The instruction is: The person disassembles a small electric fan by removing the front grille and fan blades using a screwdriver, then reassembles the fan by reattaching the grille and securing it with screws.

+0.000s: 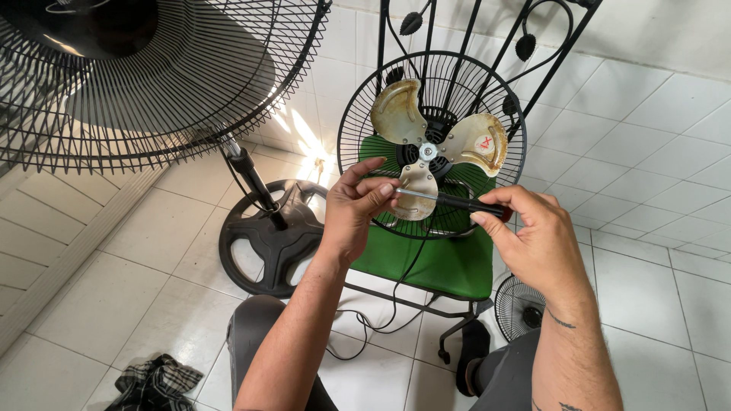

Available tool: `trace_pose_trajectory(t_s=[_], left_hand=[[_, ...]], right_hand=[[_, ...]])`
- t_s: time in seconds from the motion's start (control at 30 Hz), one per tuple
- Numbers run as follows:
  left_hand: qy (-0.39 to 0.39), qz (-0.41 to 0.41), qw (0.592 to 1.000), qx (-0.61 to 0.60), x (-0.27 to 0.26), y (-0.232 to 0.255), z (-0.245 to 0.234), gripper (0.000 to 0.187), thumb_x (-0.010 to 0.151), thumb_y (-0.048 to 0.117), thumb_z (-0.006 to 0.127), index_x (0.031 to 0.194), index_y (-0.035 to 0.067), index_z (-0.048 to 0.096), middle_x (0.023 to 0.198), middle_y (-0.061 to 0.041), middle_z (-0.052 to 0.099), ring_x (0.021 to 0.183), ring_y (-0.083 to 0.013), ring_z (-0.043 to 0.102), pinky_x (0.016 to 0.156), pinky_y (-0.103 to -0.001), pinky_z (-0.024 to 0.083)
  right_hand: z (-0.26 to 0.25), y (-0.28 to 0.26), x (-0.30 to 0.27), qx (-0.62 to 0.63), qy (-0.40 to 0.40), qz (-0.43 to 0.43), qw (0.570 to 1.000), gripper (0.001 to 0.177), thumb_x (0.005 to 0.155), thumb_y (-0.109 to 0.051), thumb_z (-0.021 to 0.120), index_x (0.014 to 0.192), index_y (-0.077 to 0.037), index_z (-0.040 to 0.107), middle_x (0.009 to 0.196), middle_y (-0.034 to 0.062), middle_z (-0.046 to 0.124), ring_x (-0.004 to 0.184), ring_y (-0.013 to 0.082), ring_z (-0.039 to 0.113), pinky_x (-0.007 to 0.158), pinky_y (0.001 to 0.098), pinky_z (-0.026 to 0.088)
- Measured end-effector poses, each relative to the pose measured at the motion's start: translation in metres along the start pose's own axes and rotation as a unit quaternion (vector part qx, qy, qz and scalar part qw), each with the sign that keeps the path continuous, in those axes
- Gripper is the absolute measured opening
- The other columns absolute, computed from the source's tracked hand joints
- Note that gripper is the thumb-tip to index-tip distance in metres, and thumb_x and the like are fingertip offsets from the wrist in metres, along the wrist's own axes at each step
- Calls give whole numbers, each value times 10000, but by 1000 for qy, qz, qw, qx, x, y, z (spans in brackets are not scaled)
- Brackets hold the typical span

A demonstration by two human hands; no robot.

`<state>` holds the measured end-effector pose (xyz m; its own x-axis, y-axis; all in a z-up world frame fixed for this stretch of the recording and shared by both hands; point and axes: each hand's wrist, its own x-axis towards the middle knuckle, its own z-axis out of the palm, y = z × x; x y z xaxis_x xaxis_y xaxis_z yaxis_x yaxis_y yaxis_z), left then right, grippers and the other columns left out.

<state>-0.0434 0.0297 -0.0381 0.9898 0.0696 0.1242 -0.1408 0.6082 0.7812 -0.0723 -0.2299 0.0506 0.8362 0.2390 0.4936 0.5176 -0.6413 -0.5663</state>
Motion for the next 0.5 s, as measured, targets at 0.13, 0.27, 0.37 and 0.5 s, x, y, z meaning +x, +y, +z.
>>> trace_pose_trajectory(t_s=[0.13,0.27,0.37,0.5], left_hand=[[-21,33,997,69,-1,4,1,461,917,-28,723,1353,-40,575,1005,-136,766,859,-172,730,794,-324,626],[-49,72,975,206,-7,9,6,443,938,-43,716,1361,-37,586,999,-121,764,905,-141,726,817,-302,628],[-63,65,961,261,-9,8,14,425,951,-38,692,1360,-26,579,998,-112,771,901,-131,731,800,-292,629],[-76,33,979,187,-3,-1,27,434,952,-56,692,1367,-34,569,987,-118,756,880,-148,730,771,-296,617]], right_hand=[[-1,-3,0,-10,-11,13,1000,257,847,-217,834,1053,-103,733,875,38,763,836,202,651,723,362,521],[-7,2,-3,-31,-37,-1,999,236,861,-217,815,1054,-101,744,870,36,773,718,182,639,762,359,514],[-10,16,-4,12,-99,44,994,236,877,-205,775,1086,-104,736,872,36,786,663,178,648,716,329,516],[4,37,-3,183,-159,53,969,267,946,-172,680,1206,-110,675,942,58,784,808,157,720,696,279,556]])
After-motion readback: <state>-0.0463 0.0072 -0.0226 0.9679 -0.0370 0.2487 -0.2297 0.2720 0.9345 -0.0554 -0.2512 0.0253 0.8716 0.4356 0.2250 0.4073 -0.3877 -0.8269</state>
